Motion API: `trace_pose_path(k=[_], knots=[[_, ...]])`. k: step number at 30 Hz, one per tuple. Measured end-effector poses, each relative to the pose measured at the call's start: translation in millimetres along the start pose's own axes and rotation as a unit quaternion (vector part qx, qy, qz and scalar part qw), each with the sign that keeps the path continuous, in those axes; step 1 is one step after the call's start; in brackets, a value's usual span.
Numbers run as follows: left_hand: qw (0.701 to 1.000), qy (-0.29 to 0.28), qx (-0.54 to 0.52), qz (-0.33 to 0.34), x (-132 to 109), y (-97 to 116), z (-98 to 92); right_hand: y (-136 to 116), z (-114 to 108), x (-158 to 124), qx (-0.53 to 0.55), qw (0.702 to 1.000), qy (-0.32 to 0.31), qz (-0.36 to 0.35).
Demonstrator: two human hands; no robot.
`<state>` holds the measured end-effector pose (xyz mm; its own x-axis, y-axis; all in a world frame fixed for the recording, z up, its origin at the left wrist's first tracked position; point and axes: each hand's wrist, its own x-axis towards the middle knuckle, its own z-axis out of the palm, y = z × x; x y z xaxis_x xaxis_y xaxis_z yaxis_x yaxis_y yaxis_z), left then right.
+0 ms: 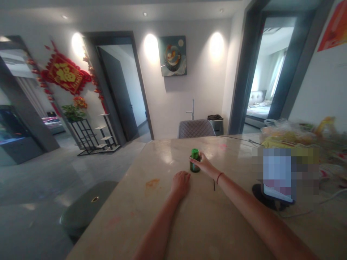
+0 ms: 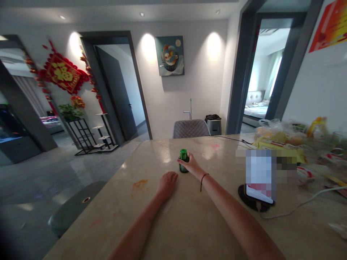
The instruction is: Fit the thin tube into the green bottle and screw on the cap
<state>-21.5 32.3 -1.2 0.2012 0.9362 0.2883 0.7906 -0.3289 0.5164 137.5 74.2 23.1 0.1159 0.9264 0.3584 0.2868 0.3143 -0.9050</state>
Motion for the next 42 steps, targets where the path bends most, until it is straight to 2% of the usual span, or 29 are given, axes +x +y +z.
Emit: trace_pose_path(k=[3,4,5,6,7,8,9,10,11,13,15,17,19,20,21,22,23,24,26,28,30,31,33,36,39,42], knots=[[0.991,0.048,-0.085,-0.087,3.8,0.2,-1.8,-5.9,-16.7,-14.5,-0.004,0.997,0.068,-0.039],[0.986,0.054,-0.111,-0.109,4.7,1.4,-3.1,-7.5,-23.7,-20.5,-0.004,0.998,0.061,-0.034],[0.983,0.055,-0.129,-0.120,5.4,3.2,-5.0,-8.4,-30.6,-26.5,0.016,1.000,0.025,-0.012],[0.980,0.040,-0.151,-0.122,5.5,5.6,-7.5,-8.5,-37.2,-32.4,0.059,0.997,-0.038,0.027],[0.975,0.008,-0.184,-0.123,5.2,8.4,-10.6,-7.5,-43.1,-37.9,0.123,0.983,-0.113,0.073],[0.968,-0.024,-0.219,-0.124,4.4,11.4,-14.2,-5.3,-48.1,-43.0,0.197,0.956,-0.184,0.119],[0.935,-0.113,-0.312,-0.121,3.1,14.2,-18.0,-2.0,-52.2,-47.4,0.270,0.918,-0.241,0.159],[0.889,-0.190,-0.398,-0.120,1.4,16.7,-21.6,2.3,-55.4,-51.3,0.331,0.880,-0.279,0.192],[0.845,-0.251,-0.456,-0.120,-0.5,18.7,-24.7,7.3,-57.8,-54.4,0.377,0.849,-0.300,0.218],[0.778,-0.339,-0.512,-0.134,-4.2,20.6,-28.8,18.0,-60.8,-58.6,0.419,0.810,-0.315,0.262],[0.746,-0.383,-0.522,-0.153,-7.0,20.5,-29.7,26.8,-62.4,-60.3,0.431,0.791,-0.319,0.294],[0.739,-0.396,-0.521,-0.163,-8.5,19.9,-28.1,32.0,-63.1,-60.5,0.433,0.786,-0.317,0.308],[0.749,-0.390,-0.510,-0.164,-8.4,20.5,-24.8,33.4,-62.9,-60.3,0.427,0.790,-0.311,0.309],[0.764,-0.377,-0.497,-0.165,-7.8,21.5,-22.8,33.1,-62.5,-60.1,0.418,0.797,-0.309,0.309],[0.792,-0.346,-0.474,-0.169,-6.8,22.7,-20.5,32.5,-61.8,-59.7,0.402,0.805,-0.308,0.309],[0.822,-0.307,-0.447,-0.174,-5.4,24.1,-18.2,31.5,-60.8,-58.7,0.378,0.818,-0.306,0.308],[0.861,-0.241,-0.409,-0.183,-3.8,25.2,-15.8,30.1,-59.8,-56.8,0.345,0.835,-0.298,0.307],[0.899,-0.148,-0.364,-0.194,-2.1,25.8,-13.4,28.4,-58.6,-53.7,0.301,0.859,-0.282,0.305],[0.918,-0.070,-0.330,-0.206,0.4,24.7,-8.7,23.6,-56.3,-43.1,0.199,0.913,-0.214,0.284],[0.933,-0.010,-0.293,-0.210,0.3,21.0,-4.0,16.7,-53.7,-26.6,0.105,0.960,-0.120,0.229],[0.960,0.073,-0.197,-0.186,-2.5,16.2,0.9,8.2,-49.6,-6.6,0.042,0.987,-0.046,0.150],[0.972,0.095,-0.140,-0.164,-4.5,14.1,3.3,3.8,-46.6,3.5,0.018,0.993,-0.018,0.114],[0.984,0.094,-0.079,-0.132,-8.2,11.3,7.1,-4.6,-38.8,21.1,-0.013,0.998,0.005,0.061],[0.988,0.075,-0.067,-0.114,-10.1,9.7,9.4,-14.7,-25.7,36.4,-0.047,0.997,-0.067,-0.006],[0.988,0.064,-0.077,-0.115,-8.2,8.6,9.5,-21.8,-17.1,36.8,-0.147,0.980,-0.118,-0.059],[0.990,0.062,-0.080,-0.100,-6.0,6.8,11.3,-28.6,-14.7,26.6,-0.247,0.960,-0.097,-0.085]])
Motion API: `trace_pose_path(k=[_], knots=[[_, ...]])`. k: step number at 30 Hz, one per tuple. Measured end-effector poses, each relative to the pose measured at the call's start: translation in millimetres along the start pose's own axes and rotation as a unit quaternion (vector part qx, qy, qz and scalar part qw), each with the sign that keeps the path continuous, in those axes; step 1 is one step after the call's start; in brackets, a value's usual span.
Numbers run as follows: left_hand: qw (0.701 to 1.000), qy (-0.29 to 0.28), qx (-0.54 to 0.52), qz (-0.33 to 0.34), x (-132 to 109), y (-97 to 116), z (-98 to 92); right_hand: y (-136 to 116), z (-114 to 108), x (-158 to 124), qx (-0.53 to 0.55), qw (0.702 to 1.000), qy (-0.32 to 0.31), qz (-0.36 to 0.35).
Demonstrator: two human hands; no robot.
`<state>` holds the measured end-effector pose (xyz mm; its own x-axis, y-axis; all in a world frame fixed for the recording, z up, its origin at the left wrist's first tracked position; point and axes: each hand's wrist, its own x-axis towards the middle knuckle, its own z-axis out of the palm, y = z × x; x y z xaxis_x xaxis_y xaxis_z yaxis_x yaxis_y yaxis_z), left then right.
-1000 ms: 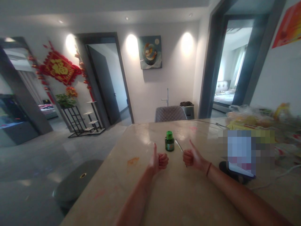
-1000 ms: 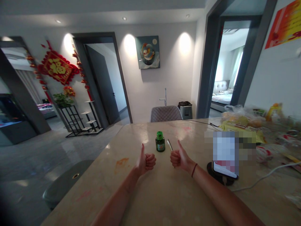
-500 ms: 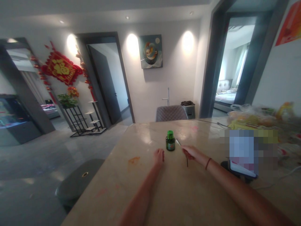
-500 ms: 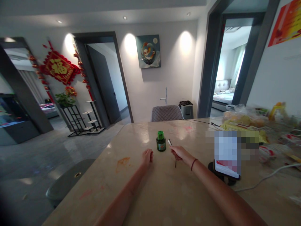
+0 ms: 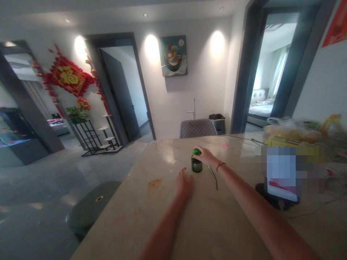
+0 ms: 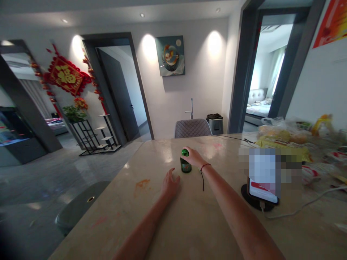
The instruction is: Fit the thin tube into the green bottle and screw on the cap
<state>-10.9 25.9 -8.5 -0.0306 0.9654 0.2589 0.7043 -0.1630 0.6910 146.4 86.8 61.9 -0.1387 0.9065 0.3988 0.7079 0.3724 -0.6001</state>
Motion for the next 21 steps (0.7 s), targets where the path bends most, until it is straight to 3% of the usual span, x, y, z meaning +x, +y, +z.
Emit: trace_pose_path(k=[6,13,21], knots=[[1.000,0.003,0.002,0.029,0.5,-2.2,5.6,-22.6,-3.8,-26.9,-0.118,0.992,0.053,0.010],[0.995,-0.015,-0.084,0.044,-1.4,2.2,5.6,-44.1,-13.9,-39.0,-0.191,0.981,0.011,0.020],[0.981,0.052,-0.178,0.062,-2.9,19.5,4.3,-62.3,-19.6,-46.1,-0.163,0.986,-0.006,0.029]])
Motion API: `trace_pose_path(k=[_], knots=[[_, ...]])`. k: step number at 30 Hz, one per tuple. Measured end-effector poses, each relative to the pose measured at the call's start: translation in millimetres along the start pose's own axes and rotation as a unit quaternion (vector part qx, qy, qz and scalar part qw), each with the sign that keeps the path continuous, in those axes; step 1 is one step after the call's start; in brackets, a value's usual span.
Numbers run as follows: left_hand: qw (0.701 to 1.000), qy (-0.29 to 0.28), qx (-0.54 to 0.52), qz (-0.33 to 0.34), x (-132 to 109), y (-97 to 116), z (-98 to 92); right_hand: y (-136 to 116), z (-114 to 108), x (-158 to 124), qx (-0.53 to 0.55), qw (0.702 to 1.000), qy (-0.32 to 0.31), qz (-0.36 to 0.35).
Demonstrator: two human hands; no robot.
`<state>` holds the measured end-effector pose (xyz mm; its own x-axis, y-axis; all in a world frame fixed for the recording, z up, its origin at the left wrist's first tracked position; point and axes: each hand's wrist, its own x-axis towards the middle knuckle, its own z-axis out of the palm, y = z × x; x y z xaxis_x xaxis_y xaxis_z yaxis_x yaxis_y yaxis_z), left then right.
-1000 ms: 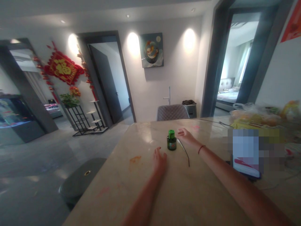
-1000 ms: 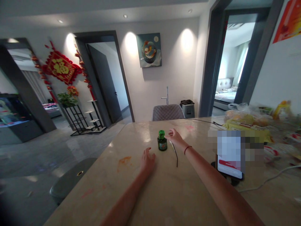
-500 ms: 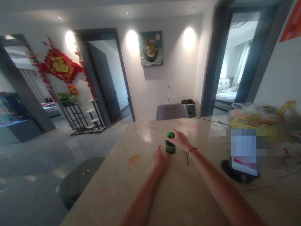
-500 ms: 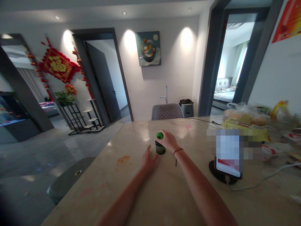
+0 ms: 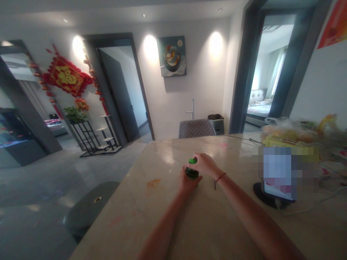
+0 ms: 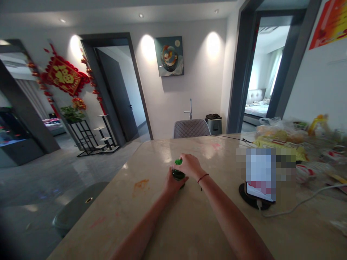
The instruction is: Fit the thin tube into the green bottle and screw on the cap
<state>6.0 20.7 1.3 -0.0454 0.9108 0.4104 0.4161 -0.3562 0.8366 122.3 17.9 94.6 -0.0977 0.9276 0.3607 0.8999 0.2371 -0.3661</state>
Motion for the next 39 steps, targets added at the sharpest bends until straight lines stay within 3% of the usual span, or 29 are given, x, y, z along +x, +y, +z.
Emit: trace_pose_path(k=[6,13,18,21,24,27,33,39], knots=[[0.999,0.046,0.011,0.010,-2.3,5.6,-6.6,1.4,2.7,2.5,0.077,0.997,-0.009,0.009],[0.995,0.056,0.060,0.050,-3.8,1.4,-12.4,2.9,-0.3,3.3,0.083,0.996,-0.018,-0.010],[0.994,0.048,0.079,0.056,-4.2,1.7,-11.4,9.6,-5.9,3.4,0.115,0.990,-0.057,-0.055],[0.994,0.040,0.087,0.047,-5.2,2.9,-12.3,17.0,-8.8,3.3,0.180,0.974,-0.100,-0.091],[0.995,0.043,0.078,0.039,-6.1,4.1,-13.2,25.4,-10.3,2.9,0.272,0.940,-0.158,-0.135],[0.996,0.045,0.068,0.040,-6.2,4.0,-13.4,30.3,-7.3,3.1,0.328,0.919,-0.164,-0.144],[0.996,0.039,0.075,0.042,-4.9,1.2,-11.9,24.1,3.6,8.0,0.224,0.970,-0.073,-0.056],[0.994,0.041,0.091,0.036,-5.5,2.1,-12.1,22.7,-4.3,5.2,0.226,0.961,-0.102,-0.120]])
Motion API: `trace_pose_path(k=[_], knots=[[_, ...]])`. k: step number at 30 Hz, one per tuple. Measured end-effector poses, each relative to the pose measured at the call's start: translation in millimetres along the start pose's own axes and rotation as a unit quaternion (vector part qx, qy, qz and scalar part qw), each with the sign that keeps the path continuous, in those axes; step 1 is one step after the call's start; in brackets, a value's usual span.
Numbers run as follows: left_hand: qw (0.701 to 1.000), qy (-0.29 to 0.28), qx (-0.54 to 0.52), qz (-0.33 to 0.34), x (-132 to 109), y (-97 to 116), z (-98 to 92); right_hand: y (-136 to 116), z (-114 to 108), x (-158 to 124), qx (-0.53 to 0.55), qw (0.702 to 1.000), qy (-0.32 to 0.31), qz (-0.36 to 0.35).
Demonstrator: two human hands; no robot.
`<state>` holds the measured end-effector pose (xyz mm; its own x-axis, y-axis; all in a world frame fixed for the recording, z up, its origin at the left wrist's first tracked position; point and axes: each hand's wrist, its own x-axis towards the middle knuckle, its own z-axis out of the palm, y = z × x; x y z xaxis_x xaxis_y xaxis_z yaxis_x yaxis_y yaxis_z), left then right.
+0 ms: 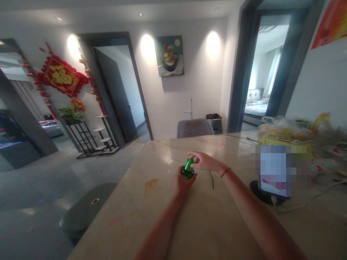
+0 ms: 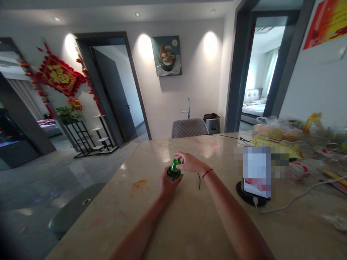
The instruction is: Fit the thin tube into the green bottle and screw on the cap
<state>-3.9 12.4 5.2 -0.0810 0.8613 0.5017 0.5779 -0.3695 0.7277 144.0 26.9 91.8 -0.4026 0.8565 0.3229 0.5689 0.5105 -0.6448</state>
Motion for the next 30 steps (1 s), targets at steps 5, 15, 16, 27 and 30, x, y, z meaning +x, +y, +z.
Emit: trace_pose_path(k=[5,15,16,27,30], knots=[[1.000,0.004,0.005,0.013,-0.8,2.7,-1.0,-5.8,2.1,0.9,-0.090,0.994,0.054,0.036],[1.000,-0.001,-0.018,0.010,-0.6,2.2,-2.2,-4.2,2.0,-3.0,-0.108,0.991,0.059,0.052],[1.000,-0.002,-0.017,0.006,-0.6,2.1,-2.1,-3.7,2.7,-2.4,-0.118,0.990,0.054,0.056],[1.000,0.004,-0.016,0.006,-1.4,3.5,-3.2,-6.6,6.7,-2.6,-0.130,0.988,0.073,0.048],[1.000,0.006,-0.013,0.010,-1.5,3.0,-2.7,-9.3,6.9,-4.2,-0.101,0.992,0.066,0.023]])
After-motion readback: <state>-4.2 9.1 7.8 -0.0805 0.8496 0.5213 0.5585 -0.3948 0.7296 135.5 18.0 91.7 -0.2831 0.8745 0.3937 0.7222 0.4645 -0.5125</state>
